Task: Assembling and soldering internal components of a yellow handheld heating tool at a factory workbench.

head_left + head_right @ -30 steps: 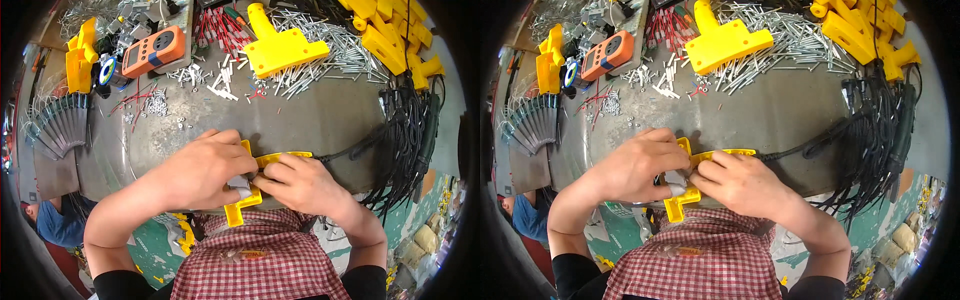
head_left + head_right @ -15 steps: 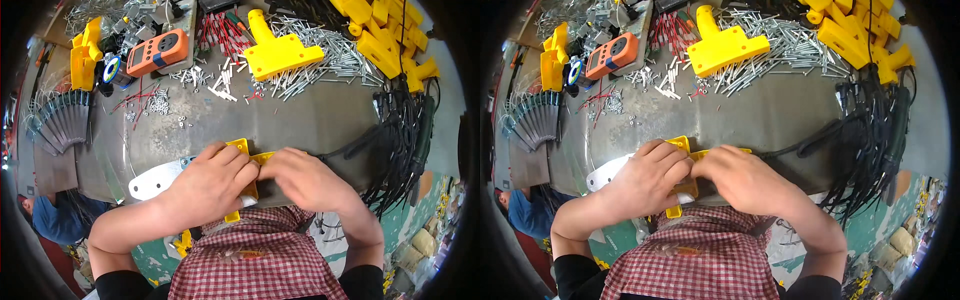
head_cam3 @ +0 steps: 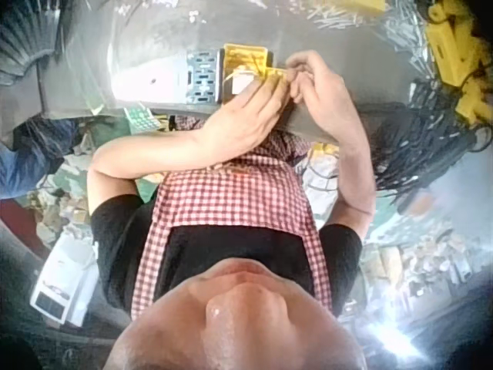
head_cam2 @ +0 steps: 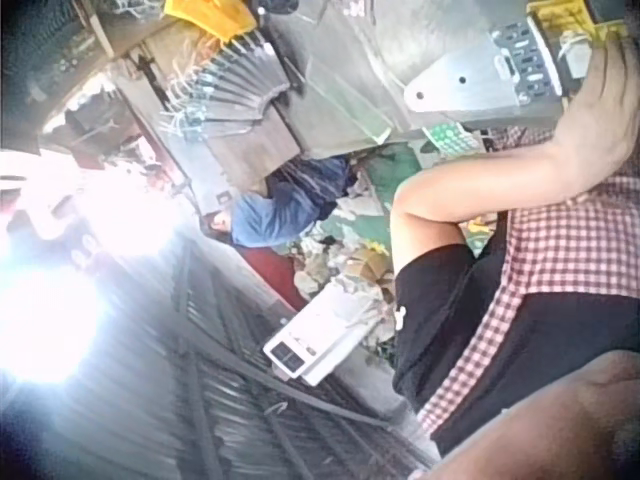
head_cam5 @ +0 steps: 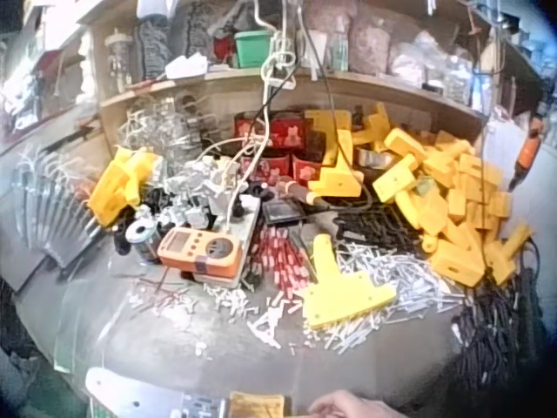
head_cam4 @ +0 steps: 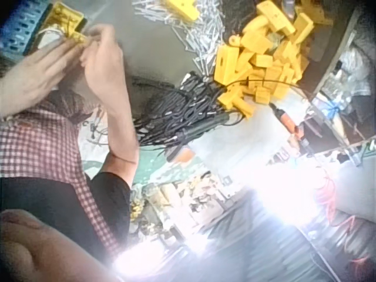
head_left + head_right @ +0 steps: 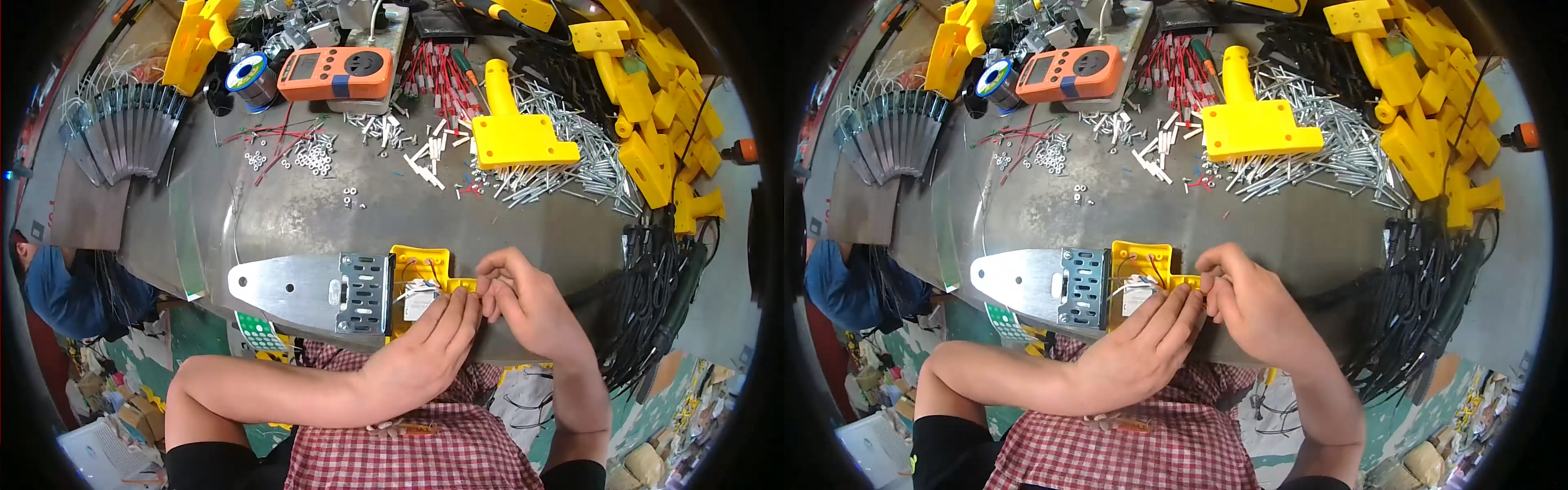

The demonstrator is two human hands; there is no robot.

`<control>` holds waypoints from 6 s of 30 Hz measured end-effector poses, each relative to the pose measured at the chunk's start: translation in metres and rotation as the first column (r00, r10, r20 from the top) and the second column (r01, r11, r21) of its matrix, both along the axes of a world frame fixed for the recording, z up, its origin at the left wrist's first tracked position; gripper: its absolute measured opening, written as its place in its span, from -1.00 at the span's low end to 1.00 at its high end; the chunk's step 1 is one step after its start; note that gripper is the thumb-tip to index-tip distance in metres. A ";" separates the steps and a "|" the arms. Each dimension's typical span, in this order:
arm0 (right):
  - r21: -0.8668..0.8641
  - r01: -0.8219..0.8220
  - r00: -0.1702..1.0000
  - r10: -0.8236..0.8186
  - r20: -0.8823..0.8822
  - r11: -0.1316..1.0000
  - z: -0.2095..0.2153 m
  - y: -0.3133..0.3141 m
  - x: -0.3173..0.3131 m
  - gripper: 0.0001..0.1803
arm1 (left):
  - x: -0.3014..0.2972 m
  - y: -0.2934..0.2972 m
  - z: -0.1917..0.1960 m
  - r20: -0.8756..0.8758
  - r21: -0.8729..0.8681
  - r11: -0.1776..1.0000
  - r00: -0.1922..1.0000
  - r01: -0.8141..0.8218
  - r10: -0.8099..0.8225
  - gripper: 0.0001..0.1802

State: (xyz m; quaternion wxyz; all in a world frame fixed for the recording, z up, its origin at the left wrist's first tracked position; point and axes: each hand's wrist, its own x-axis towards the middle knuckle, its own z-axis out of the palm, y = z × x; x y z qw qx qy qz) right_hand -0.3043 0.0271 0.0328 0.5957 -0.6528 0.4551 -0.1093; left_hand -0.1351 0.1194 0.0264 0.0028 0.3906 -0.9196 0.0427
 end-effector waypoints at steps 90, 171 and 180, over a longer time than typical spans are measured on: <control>-0.753 -0.168 0.958 -0.074 -0.276 0.636 -0.028 0.031 -0.062 -0.76 | -0.010 -0.013 -0.003 -0.125 0.150 0.988 0.990 -0.044 0.063 -0.38; -0.454 -0.614 0.728 0.242 -0.641 0.646 -0.011 0.000 0.004 -0.68 | 0.082 -0.071 -0.003 -0.391 0.798 0.598 0.692 -0.075 0.608 -0.40; -0.756 -0.355 0.934 0.248 -0.258 0.549 -0.001 -0.086 0.038 -0.85 | 0.082 -0.076 -0.005 -0.408 0.769 0.636 0.712 -0.071 0.572 -0.44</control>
